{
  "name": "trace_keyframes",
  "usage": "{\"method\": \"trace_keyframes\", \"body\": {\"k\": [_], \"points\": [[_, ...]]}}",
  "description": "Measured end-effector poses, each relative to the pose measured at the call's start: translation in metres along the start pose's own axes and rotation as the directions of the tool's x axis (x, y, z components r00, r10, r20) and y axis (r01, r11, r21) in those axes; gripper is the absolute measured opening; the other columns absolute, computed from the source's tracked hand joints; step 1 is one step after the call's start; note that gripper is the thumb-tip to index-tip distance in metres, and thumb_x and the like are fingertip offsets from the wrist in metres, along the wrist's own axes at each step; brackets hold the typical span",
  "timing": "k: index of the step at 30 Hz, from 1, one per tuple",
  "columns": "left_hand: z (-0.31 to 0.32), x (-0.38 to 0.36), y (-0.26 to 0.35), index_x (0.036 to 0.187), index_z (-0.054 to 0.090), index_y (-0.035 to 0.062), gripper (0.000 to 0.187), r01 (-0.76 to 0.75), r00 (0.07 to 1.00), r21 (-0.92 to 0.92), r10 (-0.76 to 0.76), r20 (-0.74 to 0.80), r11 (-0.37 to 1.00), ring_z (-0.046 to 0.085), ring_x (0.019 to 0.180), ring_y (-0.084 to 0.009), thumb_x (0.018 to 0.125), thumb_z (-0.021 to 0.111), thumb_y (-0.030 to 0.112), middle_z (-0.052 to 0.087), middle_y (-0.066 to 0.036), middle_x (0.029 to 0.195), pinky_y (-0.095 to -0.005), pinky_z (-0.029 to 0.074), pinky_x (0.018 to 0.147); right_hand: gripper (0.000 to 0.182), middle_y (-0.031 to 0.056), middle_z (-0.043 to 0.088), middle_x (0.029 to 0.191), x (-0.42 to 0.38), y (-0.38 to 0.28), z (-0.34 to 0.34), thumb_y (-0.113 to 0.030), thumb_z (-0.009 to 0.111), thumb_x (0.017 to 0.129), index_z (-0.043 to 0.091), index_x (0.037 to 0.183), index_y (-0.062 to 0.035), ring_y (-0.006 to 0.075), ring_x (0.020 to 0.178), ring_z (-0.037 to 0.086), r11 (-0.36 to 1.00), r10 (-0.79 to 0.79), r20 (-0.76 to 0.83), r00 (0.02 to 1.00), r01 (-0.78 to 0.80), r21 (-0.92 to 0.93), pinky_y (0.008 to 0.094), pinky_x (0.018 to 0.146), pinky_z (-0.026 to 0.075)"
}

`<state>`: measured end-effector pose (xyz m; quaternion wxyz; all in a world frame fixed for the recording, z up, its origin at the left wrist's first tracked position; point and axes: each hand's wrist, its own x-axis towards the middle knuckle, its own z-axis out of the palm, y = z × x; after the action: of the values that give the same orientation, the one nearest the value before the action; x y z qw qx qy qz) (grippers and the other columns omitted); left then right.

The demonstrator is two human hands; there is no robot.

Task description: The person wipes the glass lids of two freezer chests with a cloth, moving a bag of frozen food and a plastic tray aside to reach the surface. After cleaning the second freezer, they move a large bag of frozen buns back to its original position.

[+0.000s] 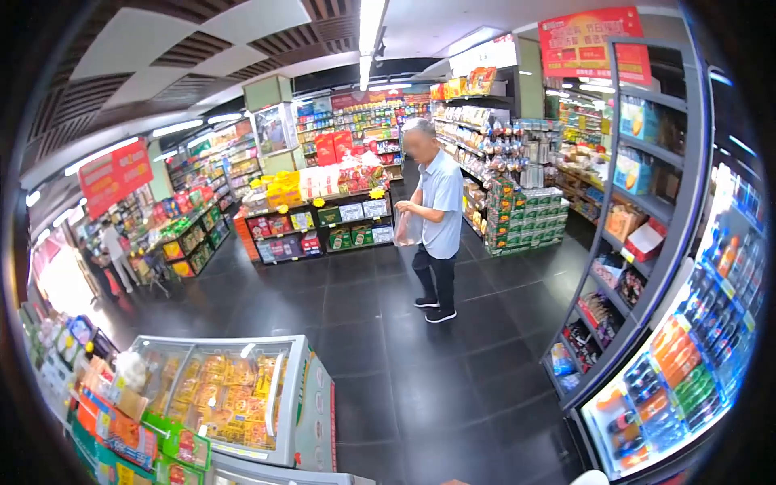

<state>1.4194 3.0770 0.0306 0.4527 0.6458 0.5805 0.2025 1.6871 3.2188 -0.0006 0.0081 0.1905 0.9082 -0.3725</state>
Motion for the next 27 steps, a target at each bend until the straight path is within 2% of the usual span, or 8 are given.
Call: {"method": "trace_keyframes", "body": {"k": [2, 5, 8, 9, 10, 12, 13, 27], "points": [[-0.009, 0.016, -0.005, 0.134, 0.076, 0.0015, 0.037, -0.139, 0.989, 0.088, 0.135, 0.053, 0.986, 0.086, 0.101, -0.0395, 0.109, 0.078, 0.028, 0.086, -0.024, 0.110, -0.0536, 0.064, 0.089, 0.025, 0.0203, 0.082, 0.110, -0.002, -0.002, -0.032, -0.028, 0.070, 0.109, 0.074, 0.126, -0.0109, 0.0486, 0.104, 0.080, 0.986, 0.163, 0.168, 0.972, -0.156, -0.053, 0.0573, 0.087, 0.063], [-0.056, 0.026, 0.022, 0.137, 0.073, -0.0005, 0.035, -0.173, 0.985, -0.164, 0.172, -0.022, 0.971, 0.081, 0.076, -0.0289, 0.107, 0.077, 0.016, 0.086, -0.020, 0.106, -0.0440, 0.062, 0.068, 0.020, 0.0153, 0.082, 0.107, 0.014, -0.001, -0.058, -0.024, 0.071, 0.102, 0.075, 0.118, -0.0122, 0.0452, 0.104, 0.080, 0.977, 0.204, 0.025, 0.979, -0.202, -0.072, 0.0556, 0.084, 0.063], [-0.082, 0.041, 0.004, 0.147, 0.071, 0.0004, 0.042, -0.149, 0.987, -0.231, 0.132, -0.089, 0.961, 0.082, 0.079, -0.0324, 0.108, 0.076, 0.015, 0.087, -0.019, 0.110, -0.0449, 0.066, 0.069, 0.022, 0.0132, 0.081, 0.106, 0.055, 0.002, -0.090, -0.024, 0.074, 0.096, 0.073, 0.114, -0.0108, 0.0423, 0.103, 0.081, 0.963, 0.253, -0.011, 0.967, -0.253, -0.092, 0.0550, 0.082, 0.062], [-0.089, 0.047, -0.010, 0.165, 0.063, 0.0031, 0.059, -0.092, 0.995, -0.232, 0.083, -0.051, 0.968, 0.084, 0.081, -0.0343, 0.109, 0.075, 0.017, 0.086, -0.021, 0.122, -0.0447, 0.071, 0.073, 0.021, 0.0128, 0.081, 0.105, 0.069, -0.001, -0.102, -0.025, 0.075, 0.095, 0.072, 0.110, -0.0104, 0.0415, 0.104, 0.081, 0.964, 0.239, -0.087, 0.967, -0.247, -0.100, 0.0547, 0.081, 0.061], [-0.097, 0.059, -0.024, 0.165, 0.063, 0.0031, 0.059, -0.085, 0.995, -0.251, 0.069, -0.072, 0.964, 0.084, 0.081, -0.0343, 0.109, 0.075, 0.017, 0.086, -0.021, 0.122, -0.0447, 0.071, 0.073, 0.021, 0.0123, 0.080, 0.104, 0.080, -0.002, -0.111, -0.025, 0.077, 0.093, 0.072, 0.107, -0.0100, 0.0406, 0.105, 0.081, 0.965, 0.223, -0.151, 0.963, -0.240, -0.106, 0.0543, 0.080, 0.061], [-0.103, 0.076, -0.057, 0.136, 0.073, 0.0113, 0.035, -0.111, 0.991, -0.236, 0.089, -0.101, 0.965, 0.079, 0.107, -0.0528, 0.107, 0.079, 0.031, 0.082, -0.024, 0.112, -0.0645, 0.061, 0.092, 0.021, 0.0128, 0.079, 0.103, 0.101, 0.011, -0.119, -0.024, 0.079, 0.091, 0.072, 0.104, -0.0093, 0.0409, 0.103, 0.080, 0.968, 0.197, -0.151, 0.969, -0.217, -0.124, 0.0540, 0.080, 0.060], [-0.110, 0.082, -0.075, 0.148, 0.066, 0.0150, 0.041, -0.105, 0.990, -0.118, 0.093, -0.107, 0.987, 0.081, 0.107, -0.0528, 0.113, 0.075, 0.035, 0.084, -0.026, 0.110, -0.0652, 0.062, 0.090, 0.021, 0.0133, 0.078, 0.101, 0.116, 0.019, -0.123, -0.023, 0.080, 0.089, 0.071, 0.101, -0.0086, 0.0411, 0.102, 0.079, 0.970, 0.169, -0.189, 0.967, -0.196, -0.140, 0.0537, 0.081, 0.060], [-0.194, 0.091, -0.105, 0.136, 0.065, 0.0125, 0.045, 0.255, 0.901, -0.191, -0.304, -0.309, 0.948, 0.079, 0.099, -0.0506, 0.121, 0.065, 0.055, 0.080, -0.026, 0.103, -0.0618, 0.058, 0.081, 0.016, 0.0179, 0.076, 0.104, 0.357, 0.077, -0.206, -0.009, 0.074, 0.093, 0.067, 0.107, -0.0090, 0.0449, 0.107, 0.076, 0.989, -0.147, 0.275, 0.950, 0.136, 0.057, 0.0580, 0.090, 0.060]]}}
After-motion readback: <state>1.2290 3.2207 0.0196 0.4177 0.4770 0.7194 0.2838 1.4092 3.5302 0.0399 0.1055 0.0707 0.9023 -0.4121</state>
